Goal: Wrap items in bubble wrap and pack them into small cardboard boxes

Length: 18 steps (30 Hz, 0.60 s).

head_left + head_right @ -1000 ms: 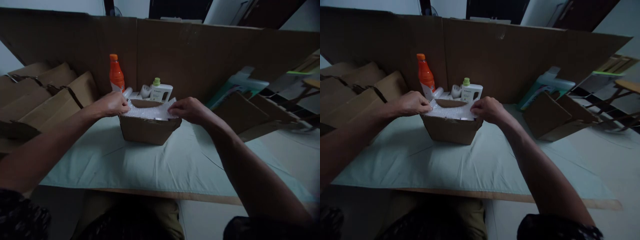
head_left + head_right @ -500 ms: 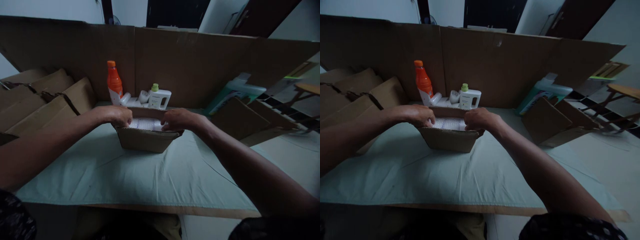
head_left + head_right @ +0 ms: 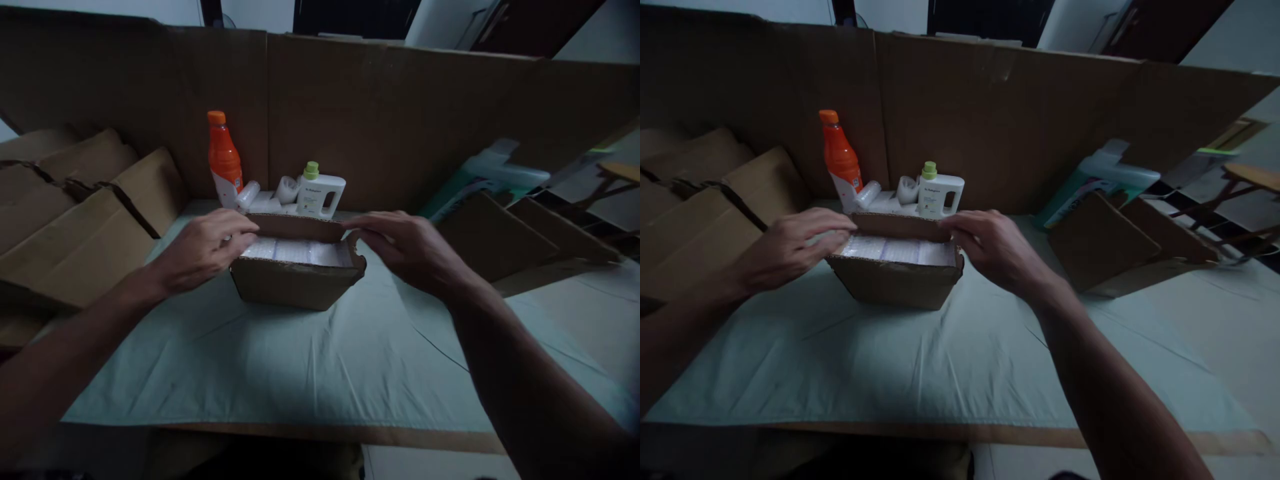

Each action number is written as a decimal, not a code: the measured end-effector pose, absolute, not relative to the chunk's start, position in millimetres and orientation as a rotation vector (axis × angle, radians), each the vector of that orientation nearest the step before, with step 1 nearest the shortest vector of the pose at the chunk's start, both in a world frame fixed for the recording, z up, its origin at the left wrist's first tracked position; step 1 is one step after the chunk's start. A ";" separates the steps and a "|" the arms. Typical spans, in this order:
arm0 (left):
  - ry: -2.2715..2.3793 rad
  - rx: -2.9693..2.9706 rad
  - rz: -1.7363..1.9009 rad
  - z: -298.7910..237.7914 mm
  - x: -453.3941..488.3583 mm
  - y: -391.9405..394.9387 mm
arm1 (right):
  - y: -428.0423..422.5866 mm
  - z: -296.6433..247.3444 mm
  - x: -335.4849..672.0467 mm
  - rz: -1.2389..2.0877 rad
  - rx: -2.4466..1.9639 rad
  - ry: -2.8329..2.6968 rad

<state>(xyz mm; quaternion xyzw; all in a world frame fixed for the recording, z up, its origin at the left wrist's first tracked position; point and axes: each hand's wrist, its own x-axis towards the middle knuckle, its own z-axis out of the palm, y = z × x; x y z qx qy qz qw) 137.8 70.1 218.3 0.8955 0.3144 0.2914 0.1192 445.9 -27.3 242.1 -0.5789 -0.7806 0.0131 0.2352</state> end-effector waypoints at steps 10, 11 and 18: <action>1.103 1.762 0.971 87.9 127.2 55.0 | -68.8 113.8 459.7 0.501 -1.659 -1.713; 1.061 1.707 0.960 82.9 138.7 54.5 | -62.9 108.2 450.8 0.491 -1.680 -1.696; 1.211 1.510 1.095 86.8 97.4 24.3 | -43.0 104.5 374.5 0.384 -1.627 -1.740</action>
